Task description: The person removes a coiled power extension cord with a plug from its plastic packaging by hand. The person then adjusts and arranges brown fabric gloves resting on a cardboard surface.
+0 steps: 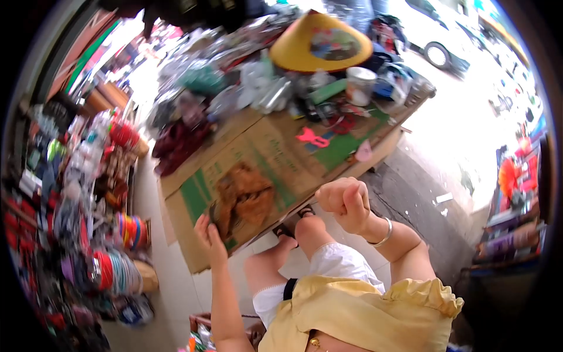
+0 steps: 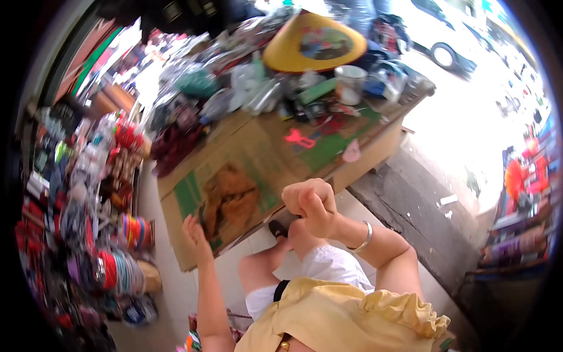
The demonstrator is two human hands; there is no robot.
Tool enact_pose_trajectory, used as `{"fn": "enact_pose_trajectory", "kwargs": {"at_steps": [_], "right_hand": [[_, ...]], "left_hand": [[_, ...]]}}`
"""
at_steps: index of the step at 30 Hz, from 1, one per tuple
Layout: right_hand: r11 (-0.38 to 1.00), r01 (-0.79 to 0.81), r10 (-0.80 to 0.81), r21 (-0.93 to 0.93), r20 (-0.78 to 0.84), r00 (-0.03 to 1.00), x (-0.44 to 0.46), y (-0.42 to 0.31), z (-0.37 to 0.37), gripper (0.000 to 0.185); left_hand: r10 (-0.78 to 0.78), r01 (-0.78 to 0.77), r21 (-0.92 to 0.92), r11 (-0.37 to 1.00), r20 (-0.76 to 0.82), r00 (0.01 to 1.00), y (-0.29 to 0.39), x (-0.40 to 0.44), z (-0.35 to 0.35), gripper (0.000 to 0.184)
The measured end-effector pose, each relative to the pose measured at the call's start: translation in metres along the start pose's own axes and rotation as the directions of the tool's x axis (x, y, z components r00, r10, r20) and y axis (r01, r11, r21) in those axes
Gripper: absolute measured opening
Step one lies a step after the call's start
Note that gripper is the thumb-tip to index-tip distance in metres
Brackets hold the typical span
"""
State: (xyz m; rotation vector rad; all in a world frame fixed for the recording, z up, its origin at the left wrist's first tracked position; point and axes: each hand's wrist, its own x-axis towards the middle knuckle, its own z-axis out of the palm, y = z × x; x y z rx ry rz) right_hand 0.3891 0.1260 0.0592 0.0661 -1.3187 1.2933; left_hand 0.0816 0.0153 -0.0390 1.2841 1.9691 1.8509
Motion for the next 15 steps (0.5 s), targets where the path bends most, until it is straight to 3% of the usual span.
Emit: {"fn": "enact_pose_trajectory", "kwargs": {"at_steps": [2,3,4,6,7,9,10,12,13,14,15], "right_hand": [[0.992,0.019,-0.014,-0.128,0.041,0.999,0.010,-0.023,-0.027,0.064],[0.935,0.106,-0.054,-0.337,0.162,0.985,0.016,-0.038,-0.045,0.064],[0.926,0.122,-0.075,-0.357,0.142,0.987,0.022,-0.049,-0.055,0.064],[0.655,0.561,-0.433,-0.506,0.357,0.828,0.035,-0.063,-0.073,0.055],[0.551,0.639,-0.468,-0.537,0.435,0.769,0.040,-0.071,-0.085,0.049],[0.338,0.723,-0.467,-0.602,0.560,0.684,0.043,-0.081,-0.109,0.029],[0.311,0.724,-0.474,-0.616,0.559,0.680,0.050,-0.083,-0.124,0.029],[-0.112,0.775,-0.598,-0.622,0.665,0.447,0.077,-0.081,-0.150,0.017],[-0.217,0.755,-0.636,-0.618,0.677,0.371,0.097,-0.083,-0.170,0.017],[-0.294,0.684,-0.523,-0.668,0.711,0.470,0.113,-0.097,-0.193,0.017],[-0.377,0.498,-0.484,-0.781,0.624,0.613,0.146,-0.095,-0.231,0.024]], "left_hand": [[-0.022,0.022,0.043,0.999,0.000,1.000,-0.004,-0.001,0.000,0.034],[-0.010,0.011,0.090,0.996,-0.012,1.000,-0.002,-0.002,0.000,0.033],[-0.018,0.021,0.096,0.995,-0.025,1.000,0.001,-0.002,0.001,0.033],[-0.030,0.037,0.140,0.990,-0.051,0.998,0.004,-0.003,0.002,0.033],[-0.024,0.031,0.153,0.988,-0.047,0.999,0.002,-0.003,0.002,0.032],[-0.030,0.042,0.181,0.983,-0.069,0.997,0.000,-0.003,0.002,0.031],[-0.024,0.038,0.226,0.973,-0.064,0.998,-0.003,-0.001,0.000,0.031],[-0.021,0.038,0.350,0.936,-0.052,0.998,-0.017,0.001,-0.006,0.033],[-0.043,0.064,0.406,0.912,-0.060,0.997,0.006,0.003,0.009,0.036],[-0.068,0.094,0.459,0.883,-0.073,0.995,0.030,0.000,0.020,0.039],[-0.063,0.091,0.450,0.889,-0.076,0.995,0.043,-0.001,0.028,0.039]]}}
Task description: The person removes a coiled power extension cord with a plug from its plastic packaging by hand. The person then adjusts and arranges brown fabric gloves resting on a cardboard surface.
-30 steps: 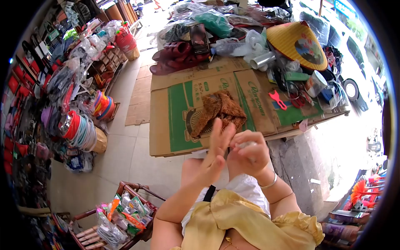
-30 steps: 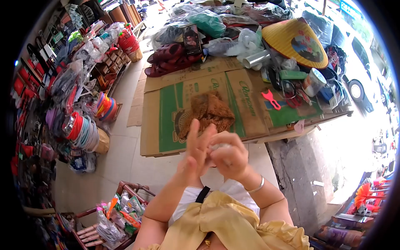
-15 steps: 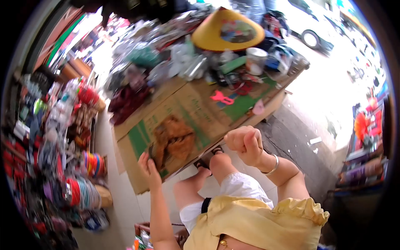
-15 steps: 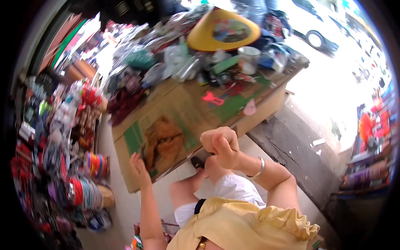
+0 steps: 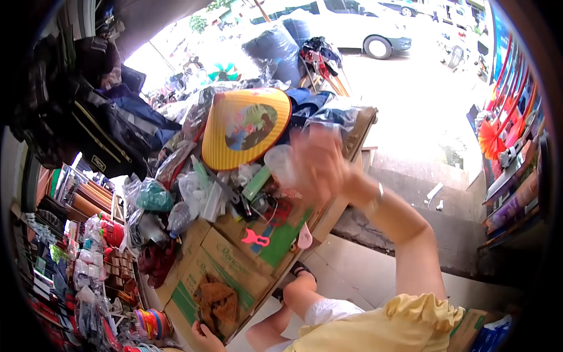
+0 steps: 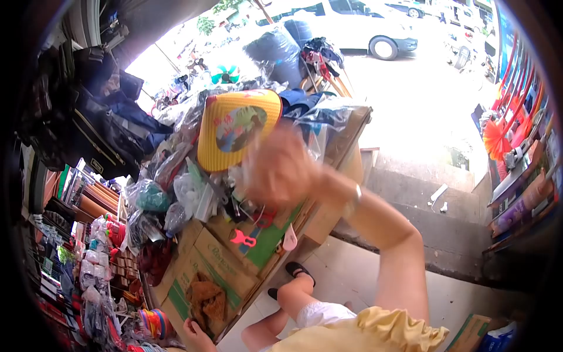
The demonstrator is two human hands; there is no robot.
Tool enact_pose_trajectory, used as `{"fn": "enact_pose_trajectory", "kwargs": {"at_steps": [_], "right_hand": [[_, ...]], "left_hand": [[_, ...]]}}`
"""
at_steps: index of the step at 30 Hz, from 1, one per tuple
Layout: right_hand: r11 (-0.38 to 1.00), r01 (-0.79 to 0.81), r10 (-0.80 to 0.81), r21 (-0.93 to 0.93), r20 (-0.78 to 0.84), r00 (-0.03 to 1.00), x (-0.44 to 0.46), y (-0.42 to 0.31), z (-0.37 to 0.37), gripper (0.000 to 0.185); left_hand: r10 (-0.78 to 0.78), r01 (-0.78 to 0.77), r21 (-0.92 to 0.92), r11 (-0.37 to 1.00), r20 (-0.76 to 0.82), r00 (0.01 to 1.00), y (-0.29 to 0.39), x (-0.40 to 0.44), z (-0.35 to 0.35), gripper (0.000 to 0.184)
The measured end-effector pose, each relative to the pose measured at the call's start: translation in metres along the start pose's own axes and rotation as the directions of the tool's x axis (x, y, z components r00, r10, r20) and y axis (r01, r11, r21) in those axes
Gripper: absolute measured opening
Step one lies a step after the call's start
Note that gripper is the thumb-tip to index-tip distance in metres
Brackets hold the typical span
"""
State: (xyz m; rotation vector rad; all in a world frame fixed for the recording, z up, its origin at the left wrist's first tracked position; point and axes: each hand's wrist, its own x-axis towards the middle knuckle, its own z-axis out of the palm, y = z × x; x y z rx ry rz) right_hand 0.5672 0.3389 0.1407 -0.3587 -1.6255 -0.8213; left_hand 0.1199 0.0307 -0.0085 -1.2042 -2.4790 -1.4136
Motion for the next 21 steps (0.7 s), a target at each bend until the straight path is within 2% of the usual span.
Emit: {"fn": "enact_pose_trajectory", "kwargs": {"at_steps": [1,2,3,5,6,7,8,9,11,13,15,19,21], "right_hand": [[0.968,-0.098,0.128,-0.229,0.121,0.984,-0.004,0.046,0.022,0.032],[0.887,-0.123,0.248,-0.446,0.234,0.940,-0.007,0.091,0.044,0.039],[0.835,-0.437,0.515,-0.334,0.196,0.835,-0.017,0.117,0.058,0.050],[0.817,-0.448,0.548,-0.363,0.247,0.799,-0.028,0.111,0.054,0.066],[0.834,-0.448,0.538,-0.324,0.295,0.789,-0.028,0.083,0.039,0.067],[0.871,-0.408,0.486,-0.274,0.350,0.801,-0.045,0.060,0.030,0.062],[0.879,-0.439,0.477,-0.187,0.369,0.797,-0.062,0.031,0.015,0.063],[0.888,-0.457,0.451,-0.042,0.266,0.852,-0.084,0.006,0.002,0.055],[0.838,-0.543,0.516,0.055,0.244,0.821,-0.129,-0.040,-0.027,0.048],[0.721,-0.689,0.649,0.074,0.273,0.710,-0.162,-0.076,-0.059,0.041],[0.631,-0.776,0.748,-0.007,0.274,0.605,-0.192,-0.107,-0.091,0.037],[0.384,-0.913,0.902,-0.139,0.267,0.339,-0.246,-0.170,-0.147,0.034],[0.249,-0.956,0.936,-0.156,0.291,0.196,-0.265,-0.204,-0.164,0.030]], "left_hand": [[0.010,-0.010,0.038,0.999,-0.009,1.000,0.012,-0.003,0.000,0.038],[0.022,-0.021,0.081,0.996,-0.014,1.000,0.020,-0.006,0.000,0.037],[0.033,-0.031,0.082,0.996,-0.014,0.999,0.022,-0.008,0.001,0.037],[0.033,-0.021,0.178,0.984,-0.066,0.997,0.017,-0.004,0.001,0.035],[0.086,-0.072,0.139,0.988,-0.098,0.991,0.009,-0.003,0.004,0.035],[0.095,-0.084,0.130,0.988,-0.086,0.992,0.010,-0.002,0.007,0.035],[0.077,-0.066,0.118,0.991,-0.087,0.993,0.015,-0.003,0.006,0.035],[0.056,-0.046,0.107,0.993,-0.092,0.994,0.017,-0.004,0.008,0.036],[0.064,-0.055,0.098,0.994,-0.095,0.993,0.018,-0.005,0.009,0.035],[0.064,-0.052,0.147,0.988,-0.084,0.994,0.031,-0.009,0.011,0.035],[0.070,-0.056,0.203,0.978,-0.063,0.996,0.041,-0.014,0.012,0.034],[0.099,-0.090,0.332,0.939,-0.009,0.995,0.054,-0.024,0.010,0.034],[0.178,-0.171,0.336,0.926,0.009,0.984,0.066,-0.034,0.011,0.029]]}}
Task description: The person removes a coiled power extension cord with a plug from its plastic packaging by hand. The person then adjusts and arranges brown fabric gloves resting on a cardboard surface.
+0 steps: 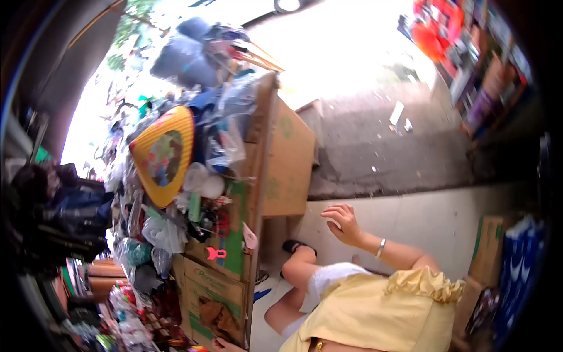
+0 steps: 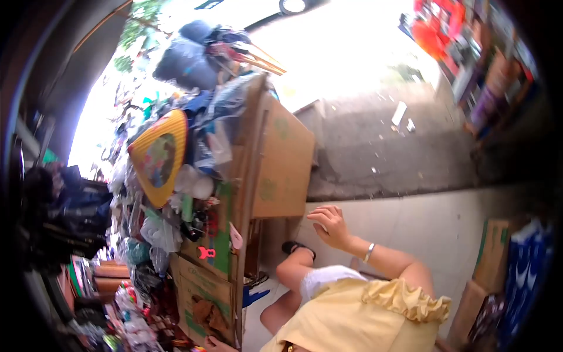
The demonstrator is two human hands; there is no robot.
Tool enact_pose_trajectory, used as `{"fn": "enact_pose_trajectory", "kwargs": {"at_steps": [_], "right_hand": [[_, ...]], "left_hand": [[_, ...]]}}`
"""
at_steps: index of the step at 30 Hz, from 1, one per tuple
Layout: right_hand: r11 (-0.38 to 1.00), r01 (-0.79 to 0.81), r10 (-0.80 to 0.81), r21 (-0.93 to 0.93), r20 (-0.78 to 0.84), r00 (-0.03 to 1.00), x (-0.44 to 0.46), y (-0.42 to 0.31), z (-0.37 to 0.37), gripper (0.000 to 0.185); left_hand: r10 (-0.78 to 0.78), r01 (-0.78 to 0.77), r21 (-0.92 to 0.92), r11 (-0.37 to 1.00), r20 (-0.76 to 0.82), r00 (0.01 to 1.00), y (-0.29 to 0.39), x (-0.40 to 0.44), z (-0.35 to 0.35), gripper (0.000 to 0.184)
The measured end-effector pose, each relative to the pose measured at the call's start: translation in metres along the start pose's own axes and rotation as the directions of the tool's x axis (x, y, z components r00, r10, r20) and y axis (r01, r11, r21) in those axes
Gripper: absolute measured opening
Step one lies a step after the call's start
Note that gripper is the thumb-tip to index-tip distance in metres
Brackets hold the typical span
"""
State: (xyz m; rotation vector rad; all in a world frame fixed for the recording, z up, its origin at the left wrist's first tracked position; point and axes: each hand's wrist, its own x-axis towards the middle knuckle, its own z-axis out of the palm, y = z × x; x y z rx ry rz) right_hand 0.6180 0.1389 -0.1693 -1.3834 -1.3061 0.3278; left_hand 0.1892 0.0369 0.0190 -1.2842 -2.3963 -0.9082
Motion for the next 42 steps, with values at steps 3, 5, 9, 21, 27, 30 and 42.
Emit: {"fn": "enact_pose_trajectory", "kwargs": {"at_steps": [3,5,9,21,27,30,42], "right_hand": [[0.993,-0.075,0.076,0.096,-0.012,0.997,-0.039,0.004,0.012,0.025],[0.984,-0.095,0.097,0.153,-0.007,0.995,-0.055,-0.006,0.023,0.025],[0.945,-0.032,0.014,0.326,0.057,0.998,-0.073,-0.032,0.039,0.020],[0.917,0.061,-0.157,0.394,0.217,0.964,-0.092,-0.080,0.060,0.016],[0.905,0.076,-0.239,0.419,0.353,0.904,-0.076,-0.131,0.081,0.017],[0.889,0.135,-0.320,0.439,0.383,0.866,-0.050,-0.180,0.093,0.019],[0.526,0.423,-0.822,0.737,0.314,0.474,-0.020,-0.370,0.258,0.021]], "left_hand": [[-0.015,0.015,0.016,1.000,0.000,1.000,-0.022,0.003,0.009,0.031],[-0.060,0.060,0.016,0.998,0.001,0.998,-0.037,0.004,0.014,0.032],[-0.132,0.132,-0.002,0.991,-0.006,0.991,-0.065,0.008,0.019,0.035],[-0.052,0.060,-0.502,0.863,0.031,0.998,-0.125,0.027,0.039,0.027],[-0.050,0.107,-0.454,0.884,0.134,0.990,-0.113,0.034,0.019,0.023],[-0.059,0.119,-0.484,0.867,0.137,0.989,-0.116,0.040,0.018,0.022],[-0.120,0.200,-0.812,0.548,0.161,0.980,-0.129,0.033,0.011,0.020]]}}
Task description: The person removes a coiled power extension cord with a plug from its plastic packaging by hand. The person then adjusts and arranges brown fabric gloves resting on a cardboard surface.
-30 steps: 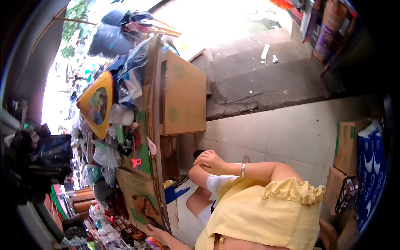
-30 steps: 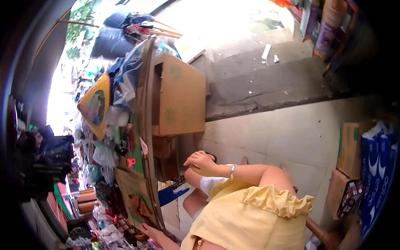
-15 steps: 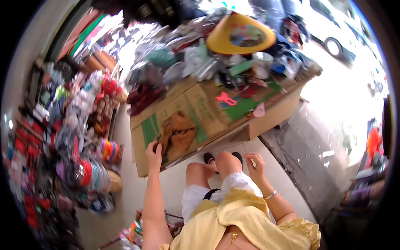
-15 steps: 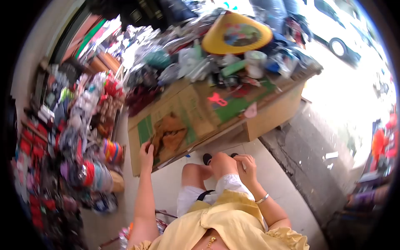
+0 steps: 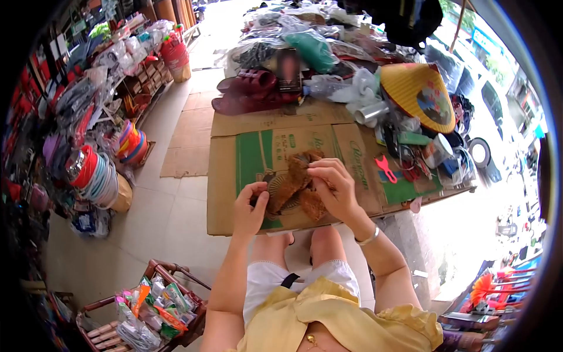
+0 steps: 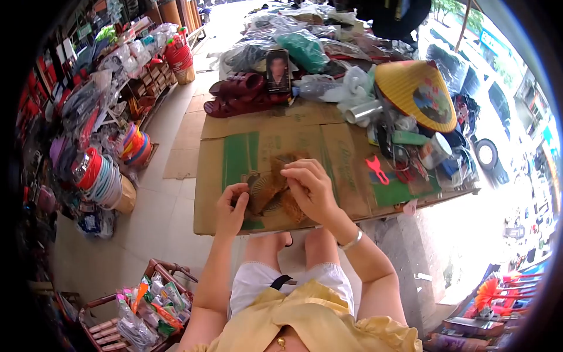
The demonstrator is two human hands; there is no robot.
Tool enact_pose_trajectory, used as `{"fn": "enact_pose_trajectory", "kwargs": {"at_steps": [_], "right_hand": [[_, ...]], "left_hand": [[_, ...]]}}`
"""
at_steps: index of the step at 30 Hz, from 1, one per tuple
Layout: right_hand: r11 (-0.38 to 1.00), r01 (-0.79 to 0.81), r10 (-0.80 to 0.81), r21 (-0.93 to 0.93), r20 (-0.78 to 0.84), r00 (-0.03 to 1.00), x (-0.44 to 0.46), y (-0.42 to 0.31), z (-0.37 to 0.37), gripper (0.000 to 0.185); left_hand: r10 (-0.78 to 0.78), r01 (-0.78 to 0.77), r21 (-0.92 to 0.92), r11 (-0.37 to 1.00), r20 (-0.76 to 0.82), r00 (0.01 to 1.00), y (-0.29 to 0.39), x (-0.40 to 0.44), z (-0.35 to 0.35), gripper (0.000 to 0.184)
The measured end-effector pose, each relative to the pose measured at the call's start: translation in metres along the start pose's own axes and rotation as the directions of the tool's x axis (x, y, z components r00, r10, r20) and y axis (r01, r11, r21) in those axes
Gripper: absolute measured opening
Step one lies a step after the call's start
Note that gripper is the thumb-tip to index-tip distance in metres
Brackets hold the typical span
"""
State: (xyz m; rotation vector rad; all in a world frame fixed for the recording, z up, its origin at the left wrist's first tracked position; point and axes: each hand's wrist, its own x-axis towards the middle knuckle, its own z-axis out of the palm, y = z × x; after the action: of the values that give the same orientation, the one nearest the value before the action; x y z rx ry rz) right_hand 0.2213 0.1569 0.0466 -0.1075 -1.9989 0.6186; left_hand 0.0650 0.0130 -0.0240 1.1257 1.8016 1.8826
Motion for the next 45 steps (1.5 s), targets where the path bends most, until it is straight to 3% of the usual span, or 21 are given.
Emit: {"fn": "enact_pose_trajectory", "kwargs": {"at_steps": [2,4,6,12,45], "right_hand": [[0.994,-0.092,0.090,0.062,0.040,0.995,-0.007,0.018,0.028,0.019],[0.981,0.006,0.041,-0.193,0.236,0.971,-0.010,0.026,0.045,0.018],[0.982,0.000,0.048,-0.188,0.253,0.966,-0.013,0.029,0.046,0.016],[0.991,0.002,0.030,-0.132,0.247,0.969,-0.018,0.035,0.044,0.016],[0.988,0.013,0.024,-0.157,0.233,0.972,-0.020,0.031,0.042,0.016]], "left_hand": [[-0.021,0.020,-0.045,0.999,-0.023,1.000,0.002,-0.001,-0.002,0.020],[0.024,-0.023,0.015,1.000,-0.037,0.999,0.001,-0.003,-0.005,0.018],[0.027,-0.026,0.013,1.000,-0.044,0.999,-0.001,-0.002,-0.006,0.018],[0.002,-0.003,-0.101,0.995,-0.009,1.000,-0.004,-0.002,-0.006,0.017],[-0.017,0.013,-0.074,0.997,-0.058,0.998,-0.003,-0.005,-0.004,0.015]]}}
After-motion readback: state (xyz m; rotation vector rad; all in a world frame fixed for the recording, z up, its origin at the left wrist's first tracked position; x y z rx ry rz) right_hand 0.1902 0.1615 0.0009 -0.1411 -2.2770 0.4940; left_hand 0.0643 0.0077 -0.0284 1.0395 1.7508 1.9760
